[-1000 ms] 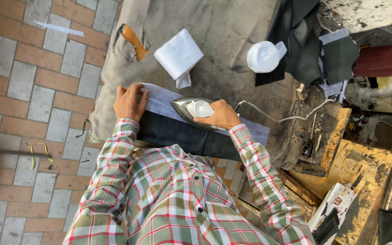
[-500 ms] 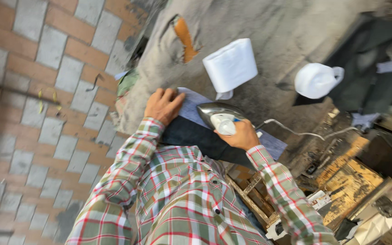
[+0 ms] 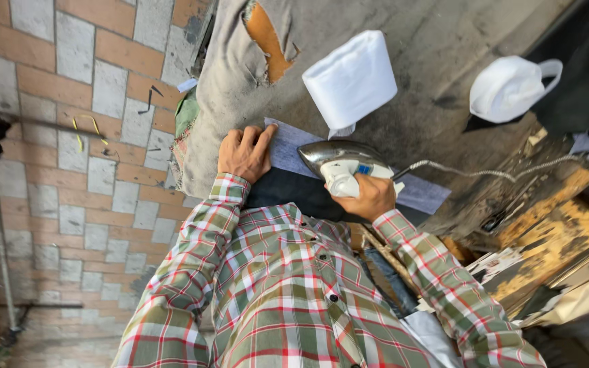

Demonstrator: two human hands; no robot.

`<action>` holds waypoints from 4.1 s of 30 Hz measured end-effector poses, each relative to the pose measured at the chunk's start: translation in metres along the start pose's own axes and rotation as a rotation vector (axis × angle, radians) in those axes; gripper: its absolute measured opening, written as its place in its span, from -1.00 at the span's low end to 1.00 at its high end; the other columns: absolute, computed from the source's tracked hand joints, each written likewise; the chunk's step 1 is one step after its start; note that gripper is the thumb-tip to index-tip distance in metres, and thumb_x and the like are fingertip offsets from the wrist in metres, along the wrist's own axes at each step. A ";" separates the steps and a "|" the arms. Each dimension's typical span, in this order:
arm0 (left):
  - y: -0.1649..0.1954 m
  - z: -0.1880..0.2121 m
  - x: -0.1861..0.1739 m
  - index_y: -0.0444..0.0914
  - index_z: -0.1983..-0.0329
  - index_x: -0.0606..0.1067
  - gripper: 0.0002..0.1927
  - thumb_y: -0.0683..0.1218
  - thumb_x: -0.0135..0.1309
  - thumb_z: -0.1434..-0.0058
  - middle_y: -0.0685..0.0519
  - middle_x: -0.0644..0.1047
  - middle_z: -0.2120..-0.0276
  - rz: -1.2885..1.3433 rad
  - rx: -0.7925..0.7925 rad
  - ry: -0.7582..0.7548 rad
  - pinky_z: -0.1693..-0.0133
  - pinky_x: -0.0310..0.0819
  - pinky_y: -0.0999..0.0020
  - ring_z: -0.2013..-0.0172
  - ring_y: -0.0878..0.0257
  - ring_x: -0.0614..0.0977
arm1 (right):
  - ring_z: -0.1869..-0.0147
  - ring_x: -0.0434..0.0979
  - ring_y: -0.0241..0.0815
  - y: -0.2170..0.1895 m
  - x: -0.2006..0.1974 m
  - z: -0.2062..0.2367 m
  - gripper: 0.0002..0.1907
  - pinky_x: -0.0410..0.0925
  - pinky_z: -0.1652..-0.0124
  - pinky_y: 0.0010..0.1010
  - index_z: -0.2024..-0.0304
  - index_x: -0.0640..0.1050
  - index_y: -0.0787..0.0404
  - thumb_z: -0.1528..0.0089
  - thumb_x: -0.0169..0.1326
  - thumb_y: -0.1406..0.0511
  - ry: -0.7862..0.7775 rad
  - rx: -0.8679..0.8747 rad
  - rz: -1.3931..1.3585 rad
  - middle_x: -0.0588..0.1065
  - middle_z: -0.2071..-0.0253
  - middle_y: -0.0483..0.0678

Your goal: The person irons a strip of white fusible interfacing onto a dark fabric panel on a padded ironing table, pressing along its length with a clothes iron. They reposition the fabric, unroll more interfacing, trim it with scissors, and press the fused strip flat.

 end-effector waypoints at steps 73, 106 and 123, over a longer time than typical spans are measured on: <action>-0.059 -0.068 -0.007 -0.14 -0.30 0.35 -0.02 0.20 0.65 0.07 -0.14 0.18 -0.20 0.286 -0.064 -0.003 -0.23 0.43 0.00 -0.23 -0.11 0.33 | 0.37 0.63 0.25 -0.046 0.050 -0.049 -0.66 0.50 0.29 -0.10 0.50 0.66 0.34 0.04 0.31 0.15 -0.402 0.327 -0.411 0.54 0.52 0.29; 0.046 -0.016 0.010 -0.18 -0.48 0.30 -0.43 -0.13 -0.06 -0.38 0.05 0.23 -0.53 -0.236 0.241 -0.093 -0.52 -0.29 -0.14 -0.59 0.07 0.01 | 0.30 0.63 0.25 0.013 0.002 0.027 -0.48 0.47 0.20 -0.07 0.34 0.70 0.24 0.15 0.41 0.00 -0.240 0.399 -0.214 0.58 0.44 0.25; 0.030 0.005 0.039 -0.21 -0.58 0.20 -0.40 -0.03 -0.22 -0.47 0.03 0.12 -0.56 -0.156 0.182 -0.238 -0.46 -0.26 -0.15 -0.55 0.04 0.06 | 0.38 0.64 0.12 0.021 -0.006 0.017 -0.66 0.48 0.34 -0.14 0.46 0.69 0.21 -0.01 0.39 0.07 -0.003 0.152 -0.275 0.59 0.49 0.09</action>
Point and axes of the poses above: each hand's wrist, its own z-axis away from the middle knuckle, its own x-axis out of the palm, y = z × x, the point moved 10 cm from there along -z, towards the middle knuckle
